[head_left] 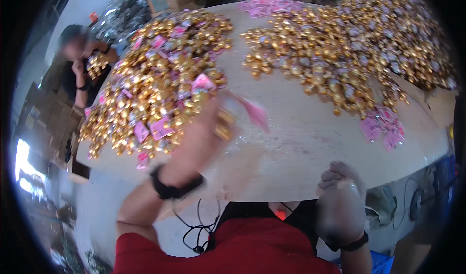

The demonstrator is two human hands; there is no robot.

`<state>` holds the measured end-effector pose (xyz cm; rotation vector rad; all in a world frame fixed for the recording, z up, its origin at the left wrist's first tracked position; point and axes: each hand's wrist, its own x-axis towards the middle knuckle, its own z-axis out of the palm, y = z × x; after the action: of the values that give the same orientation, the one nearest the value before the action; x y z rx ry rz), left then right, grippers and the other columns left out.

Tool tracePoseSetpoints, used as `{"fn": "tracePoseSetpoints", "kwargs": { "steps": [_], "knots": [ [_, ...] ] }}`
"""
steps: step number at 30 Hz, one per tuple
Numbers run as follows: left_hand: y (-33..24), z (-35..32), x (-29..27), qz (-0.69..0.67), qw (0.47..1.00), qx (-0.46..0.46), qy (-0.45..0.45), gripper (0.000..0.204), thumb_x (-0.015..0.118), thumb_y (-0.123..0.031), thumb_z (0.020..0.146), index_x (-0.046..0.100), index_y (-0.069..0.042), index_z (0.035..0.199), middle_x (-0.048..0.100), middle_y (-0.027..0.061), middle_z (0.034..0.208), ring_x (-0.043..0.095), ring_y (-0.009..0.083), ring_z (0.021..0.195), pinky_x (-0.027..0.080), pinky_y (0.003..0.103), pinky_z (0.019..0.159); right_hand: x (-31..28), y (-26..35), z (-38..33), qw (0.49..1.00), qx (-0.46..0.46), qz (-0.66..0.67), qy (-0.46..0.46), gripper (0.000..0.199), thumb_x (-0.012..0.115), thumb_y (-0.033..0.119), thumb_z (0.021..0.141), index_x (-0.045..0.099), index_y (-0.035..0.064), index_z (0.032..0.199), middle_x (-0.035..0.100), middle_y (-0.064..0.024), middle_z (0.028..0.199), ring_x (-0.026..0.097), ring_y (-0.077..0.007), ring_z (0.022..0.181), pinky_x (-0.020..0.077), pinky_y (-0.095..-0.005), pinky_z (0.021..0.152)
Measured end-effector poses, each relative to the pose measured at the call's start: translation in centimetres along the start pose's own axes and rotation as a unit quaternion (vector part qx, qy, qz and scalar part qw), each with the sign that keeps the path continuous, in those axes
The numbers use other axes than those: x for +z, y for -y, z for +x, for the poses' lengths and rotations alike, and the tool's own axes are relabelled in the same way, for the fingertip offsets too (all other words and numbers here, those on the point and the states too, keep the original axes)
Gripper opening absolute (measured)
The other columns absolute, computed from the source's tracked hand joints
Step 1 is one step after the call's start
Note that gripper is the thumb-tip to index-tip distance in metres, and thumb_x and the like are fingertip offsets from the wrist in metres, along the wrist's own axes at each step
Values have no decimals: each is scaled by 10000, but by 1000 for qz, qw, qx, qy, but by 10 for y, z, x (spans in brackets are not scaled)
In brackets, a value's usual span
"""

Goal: Assembling and labeling gold-colored plastic toy figures at a manufacturing workspace.

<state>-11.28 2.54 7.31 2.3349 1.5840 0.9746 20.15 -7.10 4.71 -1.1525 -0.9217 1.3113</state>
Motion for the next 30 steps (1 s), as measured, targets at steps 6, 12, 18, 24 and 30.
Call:
{"fn": "tracePoseSetpoints", "kwargs": {
  "steps": [6,12,18,24,30],
  "knots": [
    [80,81,-79,363,917,56,-158,763,801,-155,714,417,-53,1366,424,235,1405,496,413,1208,411,461,1019,-38,-12,17,993,-53,-62,-81,280,561,56,871,602,-29,1135,644,-81,972,611,-153,894,491,-276,806],
    [-2,93,33,6,992,-2,125,448,701,-130,791,571,-30,1208,600,146,1228,584,291,1109,458,362,918,-97,-49,44,926,-143,-295,-185,190,592,71,885,647,15,1058,638,-39,912,576,-116,831,461,-261,751],
    [-101,122,170,-160,941,185,234,424,663,-103,777,597,-16,1186,639,174,1146,614,330,1044,476,376,928,-105,-66,45,944,-145,-189,-228,175,566,80,916,632,15,1065,584,5,813,494,-43,632,402,-198,547],
    [-178,145,262,28,922,357,150,414,663,-134,777,572,-87,1178,426,136,1402,389,360,1290,412,549,960,-104,-57,42,906,-199,-306,-212,134,597,58,907,655,11,1018,594,10,861,538,-55,705,448,-217,602],
    [-181,153,272,-8,922,340,183,487,736,-239,734,543,-56,1142,516,176,1287,446,333,1240,385,462,1013,-107,-52,44,862,-274,-365,-220,159,622,75,855,669,34,1000,650,-91,875,621,-185,745,497,-313,684]
  ]
}}
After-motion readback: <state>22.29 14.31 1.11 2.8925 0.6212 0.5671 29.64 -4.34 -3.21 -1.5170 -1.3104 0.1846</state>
